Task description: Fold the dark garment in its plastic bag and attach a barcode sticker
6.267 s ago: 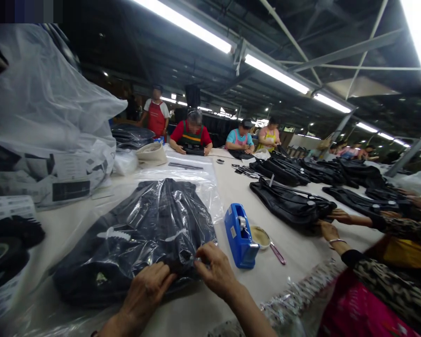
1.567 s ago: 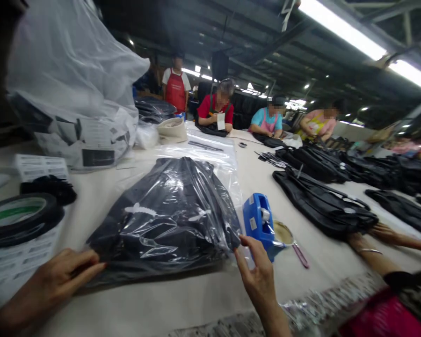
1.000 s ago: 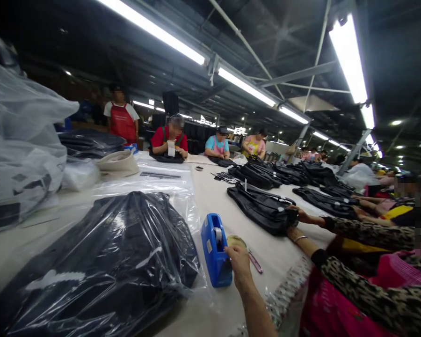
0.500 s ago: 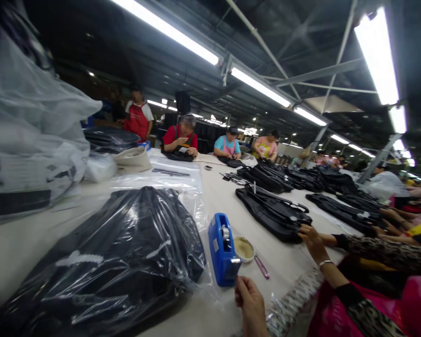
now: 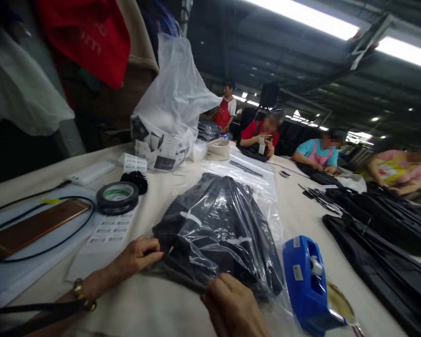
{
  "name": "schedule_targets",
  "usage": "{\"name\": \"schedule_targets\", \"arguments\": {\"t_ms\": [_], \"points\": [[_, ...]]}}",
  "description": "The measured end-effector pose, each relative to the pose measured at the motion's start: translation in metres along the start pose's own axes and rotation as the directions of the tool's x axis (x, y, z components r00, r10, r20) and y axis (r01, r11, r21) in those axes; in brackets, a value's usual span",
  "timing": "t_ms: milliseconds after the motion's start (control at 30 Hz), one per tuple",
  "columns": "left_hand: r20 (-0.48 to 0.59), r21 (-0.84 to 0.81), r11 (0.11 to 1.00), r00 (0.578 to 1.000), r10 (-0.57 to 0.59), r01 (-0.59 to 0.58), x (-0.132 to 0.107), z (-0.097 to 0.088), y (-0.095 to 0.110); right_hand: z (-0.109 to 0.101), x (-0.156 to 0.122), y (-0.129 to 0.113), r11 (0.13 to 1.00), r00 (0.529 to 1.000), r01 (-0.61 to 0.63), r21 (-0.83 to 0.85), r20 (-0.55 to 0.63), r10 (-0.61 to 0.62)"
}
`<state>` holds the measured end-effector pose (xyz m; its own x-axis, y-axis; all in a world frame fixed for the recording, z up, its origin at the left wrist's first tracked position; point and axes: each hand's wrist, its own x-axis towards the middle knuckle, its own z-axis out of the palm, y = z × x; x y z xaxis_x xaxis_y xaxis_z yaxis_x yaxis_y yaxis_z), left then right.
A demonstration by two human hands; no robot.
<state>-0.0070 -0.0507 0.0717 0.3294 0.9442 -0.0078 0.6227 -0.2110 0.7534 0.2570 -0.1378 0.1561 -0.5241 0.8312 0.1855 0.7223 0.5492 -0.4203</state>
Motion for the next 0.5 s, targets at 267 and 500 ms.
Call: {"name": "schedule_targets", "arguments": {"t_ms": [267, 500], "points": [[-0.01, -0.073, 0.997, 1.0, 0.008, -0.009, 0.001, 0.004, -0.005, 0.069, 0.097, -0.006, 0.887, 0.985, 0.077, -0.455, 0.175, 0.004], [0.026, -0.104, 0.994, 1.0, -0.012, 0.015, 0.001, 0.007, -0.012, 0.071, 0.106, 0.0, 0.802, 0.963, -0.259, -0.537, -0.085, 0.254]]}}
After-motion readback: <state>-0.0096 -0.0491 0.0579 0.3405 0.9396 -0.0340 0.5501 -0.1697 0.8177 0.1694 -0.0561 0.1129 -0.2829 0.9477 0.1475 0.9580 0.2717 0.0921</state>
